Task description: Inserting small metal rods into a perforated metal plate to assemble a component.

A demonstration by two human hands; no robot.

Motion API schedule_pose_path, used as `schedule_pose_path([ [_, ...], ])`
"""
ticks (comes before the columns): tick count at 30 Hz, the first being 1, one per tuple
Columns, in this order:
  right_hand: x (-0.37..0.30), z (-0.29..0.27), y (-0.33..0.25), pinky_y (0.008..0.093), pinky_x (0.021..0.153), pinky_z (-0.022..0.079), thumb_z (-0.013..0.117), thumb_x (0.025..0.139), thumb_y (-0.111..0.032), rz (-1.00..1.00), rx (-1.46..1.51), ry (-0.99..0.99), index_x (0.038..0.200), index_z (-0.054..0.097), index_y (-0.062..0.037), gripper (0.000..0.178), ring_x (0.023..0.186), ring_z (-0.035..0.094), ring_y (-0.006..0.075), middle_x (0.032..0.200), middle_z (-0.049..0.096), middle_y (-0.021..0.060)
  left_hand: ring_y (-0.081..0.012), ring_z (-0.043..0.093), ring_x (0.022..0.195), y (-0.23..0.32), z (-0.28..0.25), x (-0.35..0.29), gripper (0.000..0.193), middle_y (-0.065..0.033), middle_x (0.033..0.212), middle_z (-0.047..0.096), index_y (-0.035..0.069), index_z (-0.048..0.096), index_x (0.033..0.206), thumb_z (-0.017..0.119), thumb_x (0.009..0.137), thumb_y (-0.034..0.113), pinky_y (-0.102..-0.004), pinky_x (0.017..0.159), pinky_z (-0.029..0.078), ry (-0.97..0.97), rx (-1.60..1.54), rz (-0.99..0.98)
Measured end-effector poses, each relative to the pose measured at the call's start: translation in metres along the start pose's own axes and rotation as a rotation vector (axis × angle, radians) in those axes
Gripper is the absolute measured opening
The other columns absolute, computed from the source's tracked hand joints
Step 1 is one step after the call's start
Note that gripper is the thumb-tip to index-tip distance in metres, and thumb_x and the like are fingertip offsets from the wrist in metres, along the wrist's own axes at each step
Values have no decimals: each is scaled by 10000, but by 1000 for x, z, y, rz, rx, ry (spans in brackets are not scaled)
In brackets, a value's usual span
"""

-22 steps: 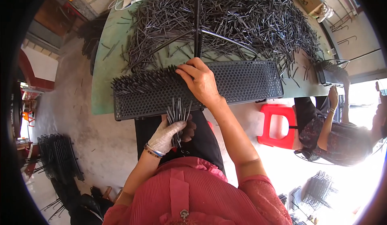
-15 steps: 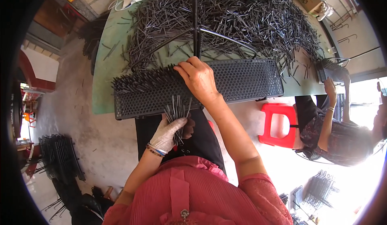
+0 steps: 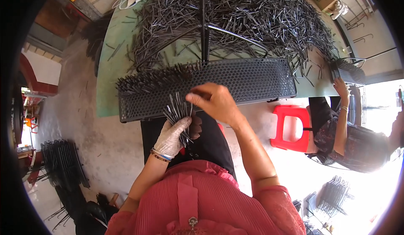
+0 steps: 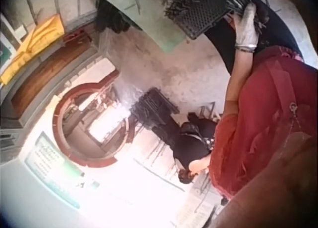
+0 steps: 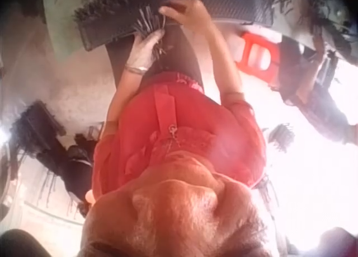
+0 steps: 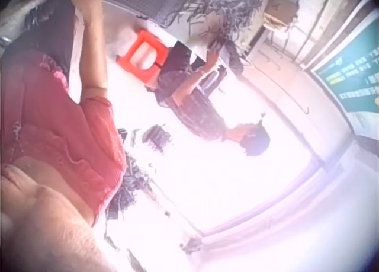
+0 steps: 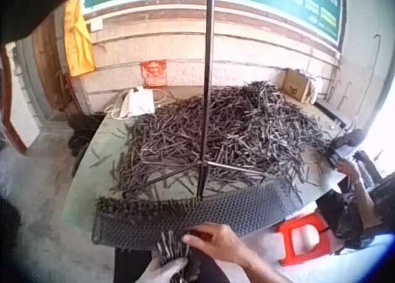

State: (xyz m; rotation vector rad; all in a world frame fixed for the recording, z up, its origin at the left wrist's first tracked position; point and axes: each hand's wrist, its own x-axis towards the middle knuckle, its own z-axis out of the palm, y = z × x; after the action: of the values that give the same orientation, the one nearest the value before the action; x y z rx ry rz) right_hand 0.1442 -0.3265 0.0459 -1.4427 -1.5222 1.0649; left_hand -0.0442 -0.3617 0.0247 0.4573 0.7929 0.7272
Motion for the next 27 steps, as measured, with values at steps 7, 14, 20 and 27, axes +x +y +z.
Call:
schedule_pose_path([
  [7, -7, -8, 0, 246, 686, 504, 684, 897, -115, 96, 224, 216, 1082, 669, 40, 242, 759, 620, 90, 866, 694, 62, -208, 683, 757, 1, 6, 0, 257, -130, 939, 685, 12, 566, 1160, 589, 946, 152, -308, 624, 569, 4, 55, -81],
  [14, 49, -10, -1, 304, 673, 521, 699, 851, -49, -387, -139, 526, 1078, 674, -10, 232, 731, 651, 223, 873, 672, 128, -226, 686, 767, -5, 4, 10, 233, -137, 938, 688, 25, 567, 1147, 568, 947, 144, -332, 639, 575, 92, 38, -149],
  [20, 68, -2, 14, 377, 682, 512, 692, 843, -56, -511, -195, 476, 1065, 664, -24, 226, 760, 637, 309, 846, 662, 131, -217, 687, 759, -3, 0, 8, 255, -132, 921, 691, 0, 581, 1156, 569, 951, 152, -330, 651, 579, 51, 53, -172],
  [27, 72, -3, 21, 354, 715, 517, 716, 841, -98, -492, -280, 424, 1055, 685, -25, 229, 806, 657, 290, 913, 692, 120, -220, 688, 760, -5, 2, 9, 269, -131, 923, 691, -6, 576, 1169, 568, 953, 154, -326, 655, 578, 25, 106, -180],
])
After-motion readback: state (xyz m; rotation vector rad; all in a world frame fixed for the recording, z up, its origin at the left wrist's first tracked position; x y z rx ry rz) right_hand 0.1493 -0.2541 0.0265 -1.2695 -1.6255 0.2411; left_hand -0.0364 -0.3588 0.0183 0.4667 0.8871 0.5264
